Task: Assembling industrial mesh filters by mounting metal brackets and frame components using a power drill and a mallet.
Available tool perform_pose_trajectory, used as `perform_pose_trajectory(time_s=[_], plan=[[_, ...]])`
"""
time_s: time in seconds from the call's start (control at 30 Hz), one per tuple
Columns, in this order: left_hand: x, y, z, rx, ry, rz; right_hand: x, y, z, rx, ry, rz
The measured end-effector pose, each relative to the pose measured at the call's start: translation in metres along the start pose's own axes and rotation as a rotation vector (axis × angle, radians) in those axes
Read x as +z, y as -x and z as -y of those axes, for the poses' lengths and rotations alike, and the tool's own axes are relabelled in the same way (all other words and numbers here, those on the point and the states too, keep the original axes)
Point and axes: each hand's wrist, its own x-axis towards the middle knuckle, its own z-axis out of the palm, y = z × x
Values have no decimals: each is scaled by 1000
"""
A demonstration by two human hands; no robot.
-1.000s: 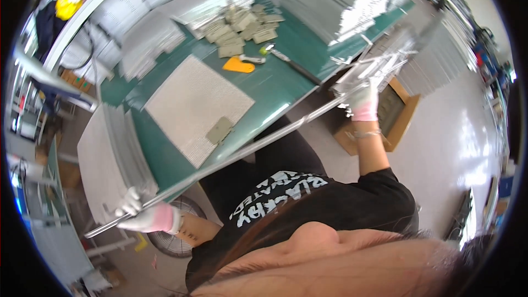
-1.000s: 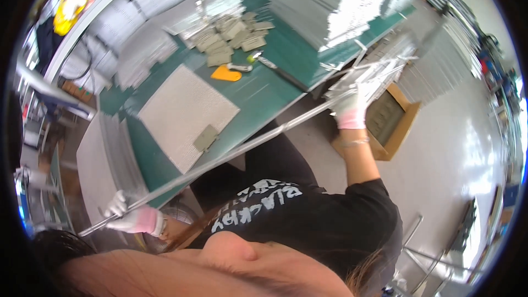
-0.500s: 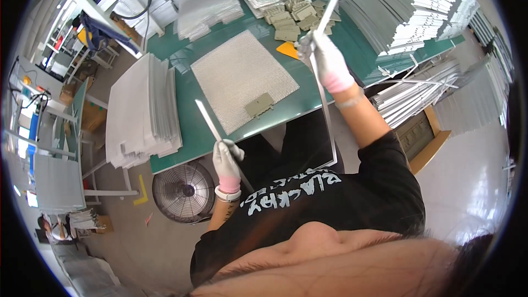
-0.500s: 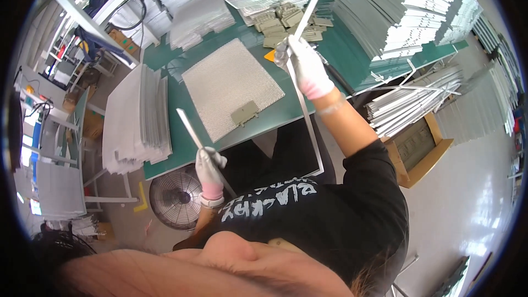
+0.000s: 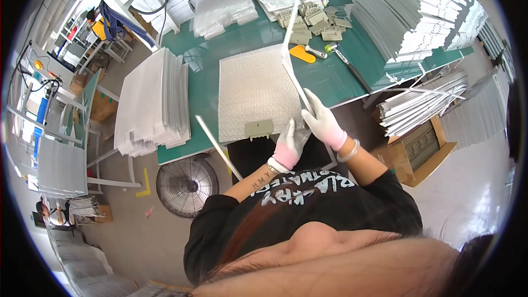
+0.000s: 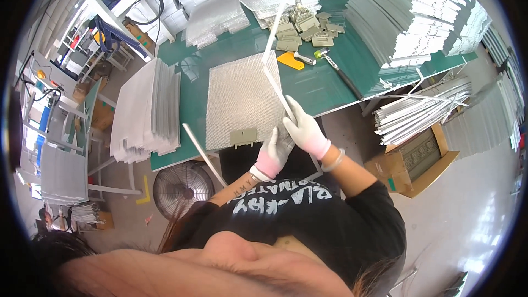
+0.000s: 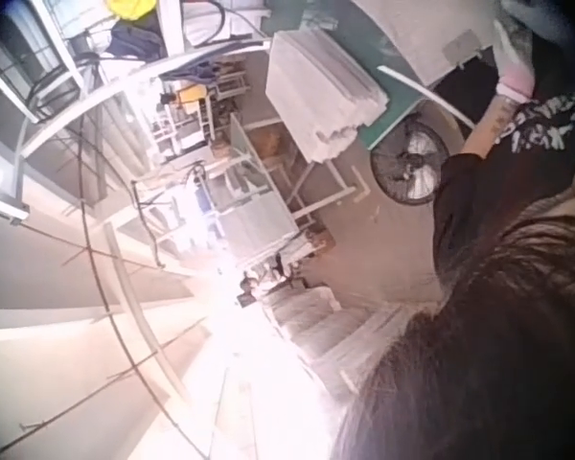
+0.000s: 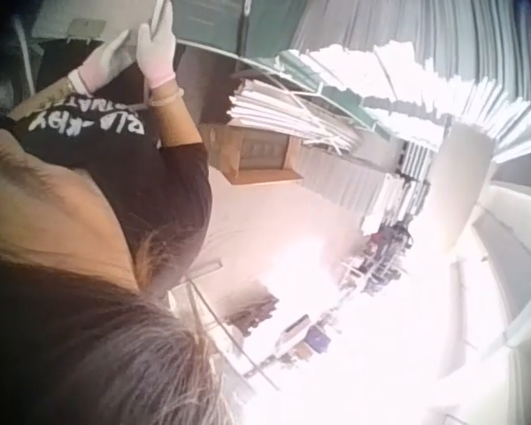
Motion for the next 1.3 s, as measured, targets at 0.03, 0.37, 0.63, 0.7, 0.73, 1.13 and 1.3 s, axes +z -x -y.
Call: perform_pose_trajectory(time_s=[0.03, 0.37, 0.63, 0.7, 0.73, 1.13, 1.3], plan=[[4, -7, -4, -3, -3, 5, -2, 11, 2, 0, 2, -7], [9, -116, -60, 204, 149, -32, 4, 25, -12, 524, -1012, 160], [7, -121, -60, 183, 188, -96, 8, 21, -11, 569, -978, 142], [5, -123, -59, 187, 190, -149, 9, 18, -8, 571, -925, 136], [2, -124, -58, 192, 193, -114, 9, 16, -5, 575, -874, 129], [-7, -129, -70, 254, 147, -26, 4, 4, 3, 627, -957, 159], [-11, -131, -70, 208, 189, -23, 5, 4, -6, 595, -1023, 175]])
